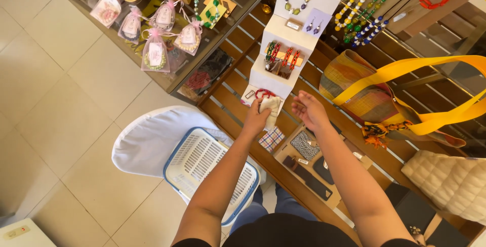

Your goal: The person is selecting small merchandise items and jewelry from a display shelf and placing them into a white basket.

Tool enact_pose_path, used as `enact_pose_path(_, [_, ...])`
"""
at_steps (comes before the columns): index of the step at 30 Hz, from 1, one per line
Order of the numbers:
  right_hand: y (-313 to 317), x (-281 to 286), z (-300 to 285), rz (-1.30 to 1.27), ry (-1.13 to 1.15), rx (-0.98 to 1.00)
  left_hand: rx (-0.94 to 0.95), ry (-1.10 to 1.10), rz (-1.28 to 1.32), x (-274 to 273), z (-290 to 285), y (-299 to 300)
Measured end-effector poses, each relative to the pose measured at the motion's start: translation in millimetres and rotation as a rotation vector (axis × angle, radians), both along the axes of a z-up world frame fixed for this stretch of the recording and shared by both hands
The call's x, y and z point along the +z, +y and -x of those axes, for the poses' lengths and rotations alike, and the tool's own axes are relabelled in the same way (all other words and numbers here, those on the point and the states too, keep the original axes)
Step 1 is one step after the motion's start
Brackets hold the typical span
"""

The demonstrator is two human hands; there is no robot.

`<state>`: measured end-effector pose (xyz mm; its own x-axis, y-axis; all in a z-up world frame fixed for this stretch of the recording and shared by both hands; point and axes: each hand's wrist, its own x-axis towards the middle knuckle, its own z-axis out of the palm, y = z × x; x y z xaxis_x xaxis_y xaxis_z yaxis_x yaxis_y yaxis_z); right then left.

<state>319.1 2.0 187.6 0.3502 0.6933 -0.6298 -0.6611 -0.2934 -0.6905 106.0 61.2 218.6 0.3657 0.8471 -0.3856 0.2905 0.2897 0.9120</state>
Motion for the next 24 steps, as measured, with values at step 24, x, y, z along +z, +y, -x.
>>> enact_pose_path(24, [148.5,-77.2,-87.1,0.089,0.099,-0.022,-0.631,0.446,-0.131,3.0,-123.0,131.3])
